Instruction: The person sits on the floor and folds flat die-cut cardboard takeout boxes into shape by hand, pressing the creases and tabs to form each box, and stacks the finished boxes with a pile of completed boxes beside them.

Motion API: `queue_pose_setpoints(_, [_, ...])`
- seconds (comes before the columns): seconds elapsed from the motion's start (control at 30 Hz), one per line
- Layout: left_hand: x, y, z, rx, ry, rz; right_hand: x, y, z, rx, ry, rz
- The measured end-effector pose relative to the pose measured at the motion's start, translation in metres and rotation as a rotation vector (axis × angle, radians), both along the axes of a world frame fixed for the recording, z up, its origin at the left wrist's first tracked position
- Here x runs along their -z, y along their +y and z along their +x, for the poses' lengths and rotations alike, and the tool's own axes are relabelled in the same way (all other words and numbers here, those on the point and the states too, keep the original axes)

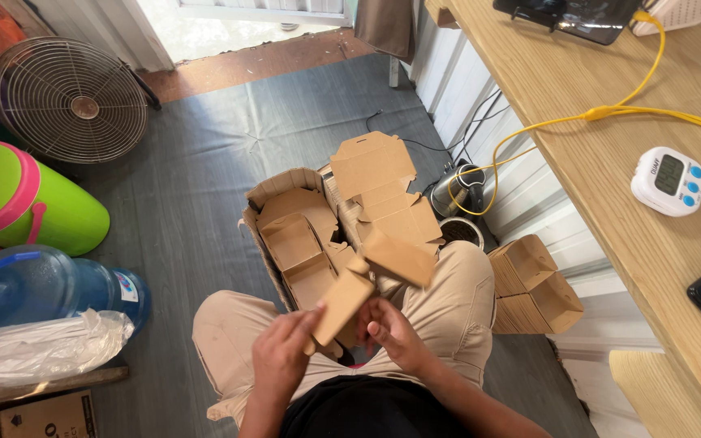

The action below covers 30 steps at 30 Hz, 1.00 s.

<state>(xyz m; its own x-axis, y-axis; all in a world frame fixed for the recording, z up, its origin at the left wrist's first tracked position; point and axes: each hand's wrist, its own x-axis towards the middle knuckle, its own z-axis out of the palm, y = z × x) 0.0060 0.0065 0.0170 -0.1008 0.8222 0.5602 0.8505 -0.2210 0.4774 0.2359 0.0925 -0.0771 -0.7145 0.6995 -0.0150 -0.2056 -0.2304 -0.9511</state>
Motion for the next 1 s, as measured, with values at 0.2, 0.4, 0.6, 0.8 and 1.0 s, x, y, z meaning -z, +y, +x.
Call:
queue_pose_setpoints(0.2, [-0.012, 0.008, 0.017, 0.258, -0.068, -0.153, -0.011, 0.005, -0.007, 0.220, 0.124, -0.426])
queue_pose_setpoints(0.4, [-0.018, 0.005, 0.001, 0.508, -0.501, -0.357, -0.010, 0.014, 0.002, 0.252, 0.155, -0.382])
queue_pose_setpoints(0.6, [-0.001, 0.012, 0.026, 0.166, -0.623, -0.179, -0.005, -0.004, -0.012, 0.219, 0.205, -0.387])
queue_pose_setpoints(0.8, [0.015, 0.012, 0.042, -0.027, -0.469, 0.020, 0.001, -0.009, -0.014, 0.274, 0.170, -0.325])
queue_pose_setpoints(1.0, [0.021, 0.012, 0.048, -0.135, -0.679, -0.032, -0.002, -0.013, -0.018, 0.290, 0.184, -0.386])
